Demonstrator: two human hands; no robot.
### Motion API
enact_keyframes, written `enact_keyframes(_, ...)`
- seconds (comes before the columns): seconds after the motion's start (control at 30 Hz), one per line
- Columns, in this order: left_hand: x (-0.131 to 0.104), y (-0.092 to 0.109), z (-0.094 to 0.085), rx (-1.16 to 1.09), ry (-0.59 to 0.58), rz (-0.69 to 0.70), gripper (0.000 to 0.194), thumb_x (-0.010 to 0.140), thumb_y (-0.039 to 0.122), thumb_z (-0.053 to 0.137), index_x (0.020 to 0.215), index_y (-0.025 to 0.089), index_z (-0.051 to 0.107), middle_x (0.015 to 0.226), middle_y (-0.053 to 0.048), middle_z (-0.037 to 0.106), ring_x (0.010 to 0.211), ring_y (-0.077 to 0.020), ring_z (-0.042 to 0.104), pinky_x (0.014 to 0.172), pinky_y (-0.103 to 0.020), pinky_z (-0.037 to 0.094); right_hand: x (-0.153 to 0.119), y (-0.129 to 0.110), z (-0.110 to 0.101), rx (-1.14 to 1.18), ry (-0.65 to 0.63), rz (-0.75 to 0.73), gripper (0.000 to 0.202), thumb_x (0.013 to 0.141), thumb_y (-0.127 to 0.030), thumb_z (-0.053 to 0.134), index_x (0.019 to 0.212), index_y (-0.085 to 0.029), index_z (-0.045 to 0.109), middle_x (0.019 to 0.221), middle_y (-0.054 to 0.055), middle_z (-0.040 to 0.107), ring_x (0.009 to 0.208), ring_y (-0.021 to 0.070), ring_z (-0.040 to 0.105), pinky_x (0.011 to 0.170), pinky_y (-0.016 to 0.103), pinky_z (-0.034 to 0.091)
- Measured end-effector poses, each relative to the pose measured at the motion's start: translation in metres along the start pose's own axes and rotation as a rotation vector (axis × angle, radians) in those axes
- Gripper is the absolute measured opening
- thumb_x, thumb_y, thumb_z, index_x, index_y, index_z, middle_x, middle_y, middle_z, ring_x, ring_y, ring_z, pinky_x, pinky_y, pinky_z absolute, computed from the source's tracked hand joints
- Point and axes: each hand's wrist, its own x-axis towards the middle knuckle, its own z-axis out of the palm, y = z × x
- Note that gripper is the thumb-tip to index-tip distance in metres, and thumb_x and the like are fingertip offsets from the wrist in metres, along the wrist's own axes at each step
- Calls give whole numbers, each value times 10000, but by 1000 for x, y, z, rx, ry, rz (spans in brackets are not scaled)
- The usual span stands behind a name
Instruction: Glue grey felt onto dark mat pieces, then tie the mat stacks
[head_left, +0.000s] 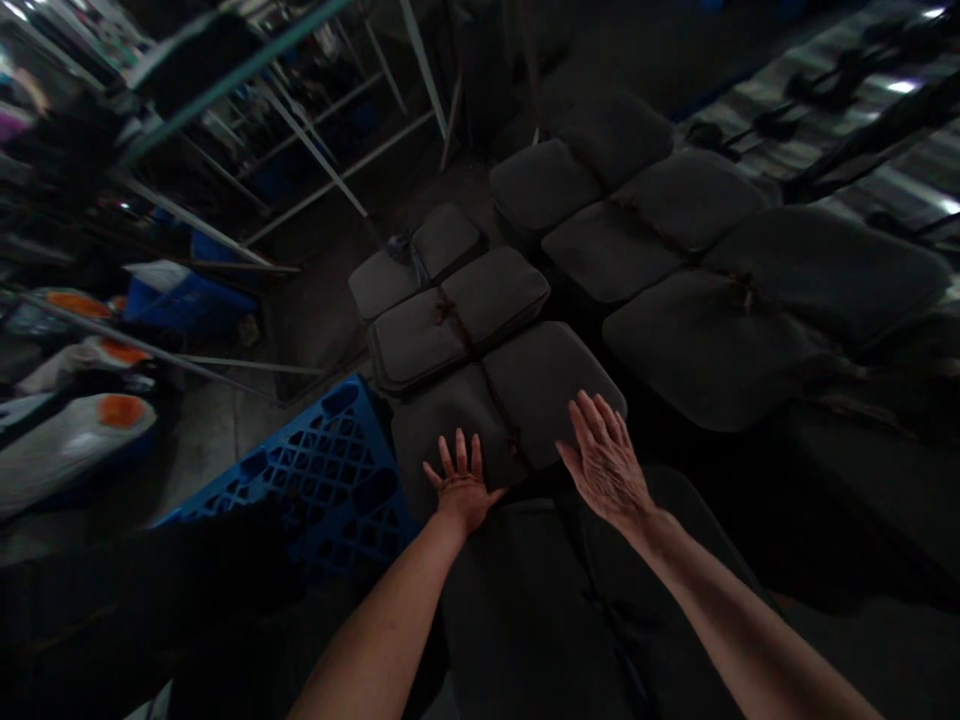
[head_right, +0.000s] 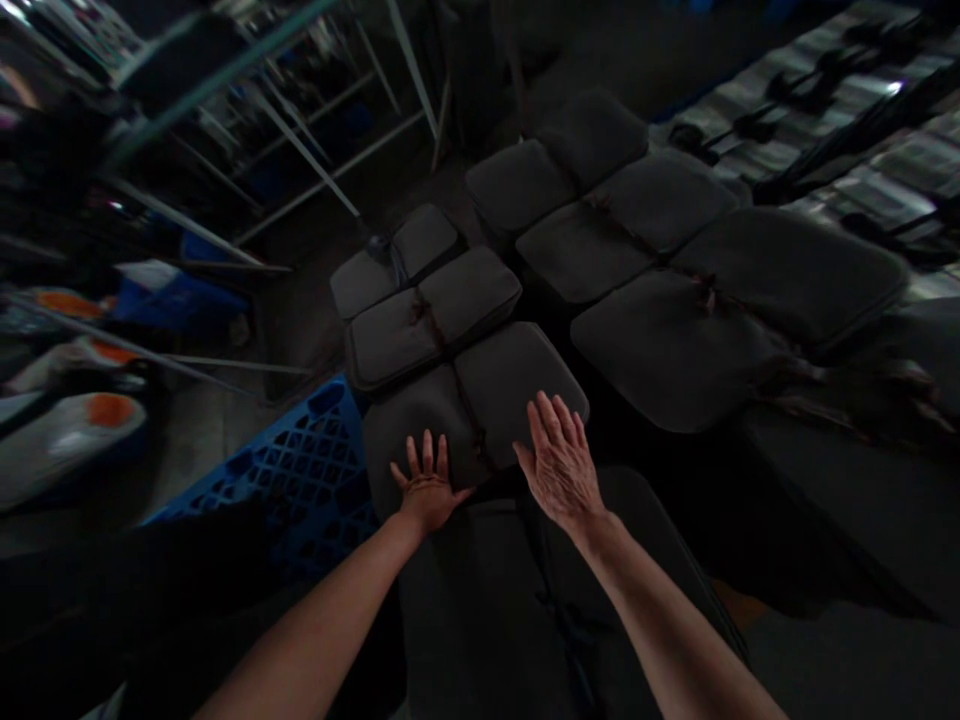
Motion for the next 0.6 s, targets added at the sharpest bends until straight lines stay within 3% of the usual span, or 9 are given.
enact_keyframes(0.07,2,-3,5,-24,-2,-3,1075,809,722,580,1568,217,11,1639,-116,-125,1472,-436,-171,1075,-798,65,9,9,23,-105,-38,57,601,1011,-417,438,1510,-95,343,1609,152,242,1482,351,183,1185,612,191)
enact_keyframes(0.17,4,-6,13,-59,31,21,1019,834,698,559,1570,223,38,1643,-137,-77,1479,-438,-139,1078,-795,33,2,19,47,-179,-59,107,649,1013,-471,406,1540,-113,284,1626,145,183,1497,340,124,1167,661,152)
enact_keyframes(0.3,5,-7,10,-89,-7,23,1007,843,689,544,1569,236,16,1640,-110,-116,1476,-428,-165,1078,-794,15,3,16,48,-179,-148,175,656,1020,-498,346,1561,-144,234,1642,125,113,1510,320,64,1127,693,212)
enact_keyframes(0.37,5,-8,-2,-110,-75,24,1075,806,721,559,1567,232,-22,1629,-93,-171,1465,-428,-201,1078,-791,0,11,9,34,-135,-230,210,654,1007,-478,381,1556,-145,255,1642,119,111,1510,325,63,1123,699,218)
enact_keyframes(0.47,2,-15,-30,-137,-189,65,1234,687,741,659,1566,231,-41,1625,-92,-184,1460,-456,-184,1072,-800,53,7,-1,-4,-58,-317,223,630,945,-413,501,1506,-156,376,1626,121,196,1490,356,155,1115,674,282)
enact_keyframes(0.53,-8,-23,-51,-138,-208,107,1180,690,648,699,1575,249,28,1645,-79,-100,1488,-436,-88,1104,-754,141,-24,1,-37,-9,-270,200,564,929,-386,502,1445,-160,469,1592,126,294,1451,354,271,1099,609,372)
enact_keyframes(0.6,-30,-31,-69,-128,-181,134,963,783,479,647,1573,247,148,1655,-67,36,1510,-365,45,1151,-640,226,-81,12,-69,95,-150,176,486,943,-391,435,1354,-163,559,1506,129,435,1365,327,427,1067,547,450)
